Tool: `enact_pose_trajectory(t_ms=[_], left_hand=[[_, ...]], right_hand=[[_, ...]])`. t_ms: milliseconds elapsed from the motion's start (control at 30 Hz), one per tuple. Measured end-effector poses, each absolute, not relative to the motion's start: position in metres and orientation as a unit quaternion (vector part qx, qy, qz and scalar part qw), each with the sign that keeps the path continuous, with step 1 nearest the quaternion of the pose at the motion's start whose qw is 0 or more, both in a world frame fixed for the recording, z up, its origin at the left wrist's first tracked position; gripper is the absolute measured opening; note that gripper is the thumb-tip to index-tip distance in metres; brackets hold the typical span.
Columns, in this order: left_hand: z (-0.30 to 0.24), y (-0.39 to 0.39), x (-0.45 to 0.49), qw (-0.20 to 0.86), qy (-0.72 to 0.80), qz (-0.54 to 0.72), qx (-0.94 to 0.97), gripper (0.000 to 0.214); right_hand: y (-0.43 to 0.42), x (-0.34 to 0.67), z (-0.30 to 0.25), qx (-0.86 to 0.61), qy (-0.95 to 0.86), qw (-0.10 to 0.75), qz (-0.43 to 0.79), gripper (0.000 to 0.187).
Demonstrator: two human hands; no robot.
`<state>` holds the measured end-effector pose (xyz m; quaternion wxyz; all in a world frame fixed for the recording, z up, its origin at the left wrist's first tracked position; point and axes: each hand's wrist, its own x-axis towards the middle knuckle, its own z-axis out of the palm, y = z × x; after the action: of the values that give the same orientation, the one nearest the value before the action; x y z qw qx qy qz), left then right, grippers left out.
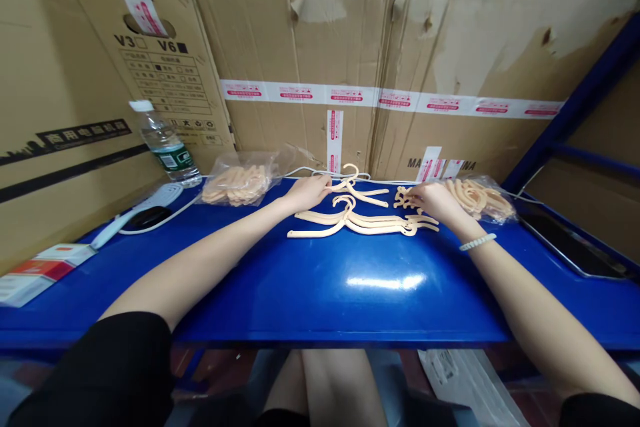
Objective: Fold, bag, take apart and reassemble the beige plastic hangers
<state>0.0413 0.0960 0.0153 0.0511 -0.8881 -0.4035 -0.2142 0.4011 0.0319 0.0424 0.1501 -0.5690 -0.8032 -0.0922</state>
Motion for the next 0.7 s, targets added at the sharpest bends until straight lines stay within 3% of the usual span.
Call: enact_pose_trajectory(t_ms=[133,333,500,700], left_hand=[[0.023,0.07,0.029,0.051,-0.416,-0.251,-0.873,0.014],[0.012,0.024,0.019,-0.004,-0.389,-0.382,-0.839,0.009],[-0.007,-0.003,0.018,-0.053,-0.338,-0.467,-0.815,0.008],[-0.014,-0.003,0.016,-0.043,-0.323,-0.463,-0.824,0.012]], right_hand=[[0.025,0.399,0.049,-0.58,-0.768,0.232,-0.143,0.026],[0.013,0.382,0.054,-0.56,-0.67,0.471,-0.124,0.021],[-0.006,0.352,0.064,-0.55,-0.539,0.623,0.138,0.025],[-0.02,0.323,0.06,-0.501,-0.484,0.591,0.407,0.025]])
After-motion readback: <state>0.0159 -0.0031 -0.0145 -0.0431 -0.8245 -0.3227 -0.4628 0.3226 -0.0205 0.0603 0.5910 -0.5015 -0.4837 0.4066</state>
